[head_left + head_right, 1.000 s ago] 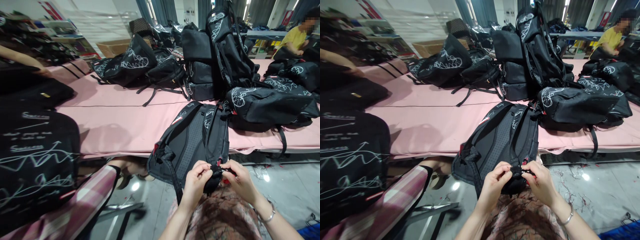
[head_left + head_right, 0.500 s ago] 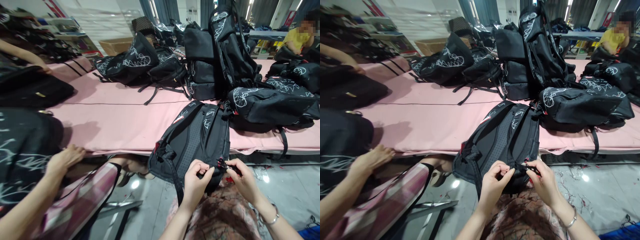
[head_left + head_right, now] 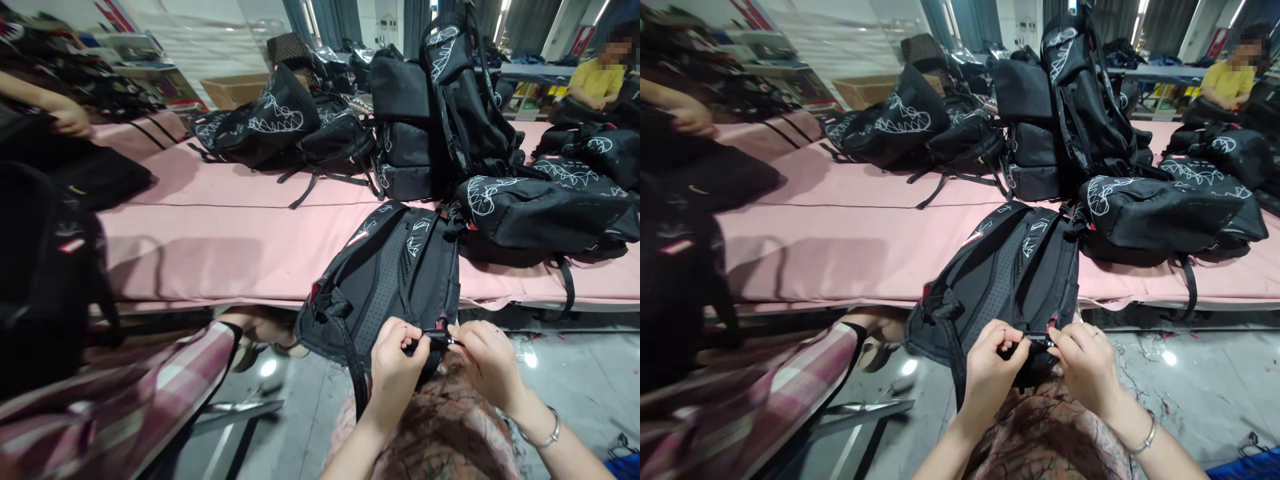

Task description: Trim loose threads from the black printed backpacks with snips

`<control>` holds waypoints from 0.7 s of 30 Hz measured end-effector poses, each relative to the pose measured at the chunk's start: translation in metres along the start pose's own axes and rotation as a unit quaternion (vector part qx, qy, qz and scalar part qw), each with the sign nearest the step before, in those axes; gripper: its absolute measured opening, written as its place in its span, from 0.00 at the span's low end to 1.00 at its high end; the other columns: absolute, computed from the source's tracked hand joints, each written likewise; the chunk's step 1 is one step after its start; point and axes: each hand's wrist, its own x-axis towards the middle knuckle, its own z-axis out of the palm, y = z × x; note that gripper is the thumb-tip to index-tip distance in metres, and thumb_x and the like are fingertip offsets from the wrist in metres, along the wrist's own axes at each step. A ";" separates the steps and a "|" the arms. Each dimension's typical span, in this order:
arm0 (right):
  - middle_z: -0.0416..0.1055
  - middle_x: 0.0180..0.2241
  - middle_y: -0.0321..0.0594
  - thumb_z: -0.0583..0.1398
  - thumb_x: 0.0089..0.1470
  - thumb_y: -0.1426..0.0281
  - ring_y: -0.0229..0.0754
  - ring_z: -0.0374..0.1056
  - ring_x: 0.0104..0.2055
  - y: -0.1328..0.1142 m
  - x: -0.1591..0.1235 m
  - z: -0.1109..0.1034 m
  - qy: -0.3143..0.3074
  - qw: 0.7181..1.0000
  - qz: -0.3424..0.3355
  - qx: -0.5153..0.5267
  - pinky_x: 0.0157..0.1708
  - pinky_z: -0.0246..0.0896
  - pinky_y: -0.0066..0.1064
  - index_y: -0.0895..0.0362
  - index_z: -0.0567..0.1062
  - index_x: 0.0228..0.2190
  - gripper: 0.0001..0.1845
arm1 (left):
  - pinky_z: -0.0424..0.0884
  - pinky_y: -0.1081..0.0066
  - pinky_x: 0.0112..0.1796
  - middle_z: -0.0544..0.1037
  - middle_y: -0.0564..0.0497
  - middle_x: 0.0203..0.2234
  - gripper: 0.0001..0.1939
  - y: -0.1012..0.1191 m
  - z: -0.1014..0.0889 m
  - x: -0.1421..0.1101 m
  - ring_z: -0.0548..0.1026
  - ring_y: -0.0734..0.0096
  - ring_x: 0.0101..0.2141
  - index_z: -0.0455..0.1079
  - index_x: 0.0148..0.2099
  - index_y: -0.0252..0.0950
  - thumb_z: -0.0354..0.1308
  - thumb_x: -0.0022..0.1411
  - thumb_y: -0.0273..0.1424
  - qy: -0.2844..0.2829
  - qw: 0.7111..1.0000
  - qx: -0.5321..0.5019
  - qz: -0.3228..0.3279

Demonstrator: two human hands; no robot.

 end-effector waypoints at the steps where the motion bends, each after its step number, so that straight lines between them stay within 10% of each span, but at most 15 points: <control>1: 0.69 0.29 0.44 0.49 0.61 0.70 0.41 0.62 0.33 0.000 0.001 -0.001 -0.001 1.000 -0.008 -0.009 0.33 0.54 0.31 0.61 0.72 0.38 0.14 | 0.60 0.76 0.28 0.64 0.54 0.22 0.07 0.000 0.000 0.000 0.63 0.76 0.25 0.63 0.23 0.34 0.54 0.53 0.26 0.000 1.000 0.001 0.000; 13: 0.69 0.28 0.40 0.51 0.58 0.75 0.38 0.59 0.29 0.005 0.008 -0.004 0.032 0.996 -0.063 -0.047 0.29 0.50 0.31 0.59 0.73 0.37 0.11 | 0.58 0.76 0.28 0.64 0.54 0.22 0.07 0.001 0.002 0.001 0.62 0.76 0.25 0.64 0.23 0.34 0.54 0.52 0.27 -0.022 0.999 -0.023 -0.025; 17: 0.70 0.31 0.41 0.53 0.57 0.72 0.39 0.64 0.34 0.007 0.003 0.006 0.017 0.987 0.074 0.143 0.35 0.57 0.30 0.58 0.71 0.35 0.08 | 0.58 0.76 0.28 0.64 0.53 0.23 0.08 -0.003 0.001 0.004 0.62 0.76 0.25 0.64 0.23 0.33 0.55 0.52 0.31 -0.055 0.990 -0.098 -0.083; 21: 0.69 0.33 0.39 0.55 0.53 0.69 0.37 0.65 0.33 0.002 -0.003 0.026 -0.044 0.899 0.266 0.344 0.31 0.60 0.26 0.57 0.68 0.39 0.10 | 0.56 0.76 0.25 0.63 0.53 0.23 0.12 -0.010 -0.001 0.006 0.59 0.79 0.23 0.63 0.23 0.31 0.57 0.50 0.35 -0.100 0.954 -0.203 -0.198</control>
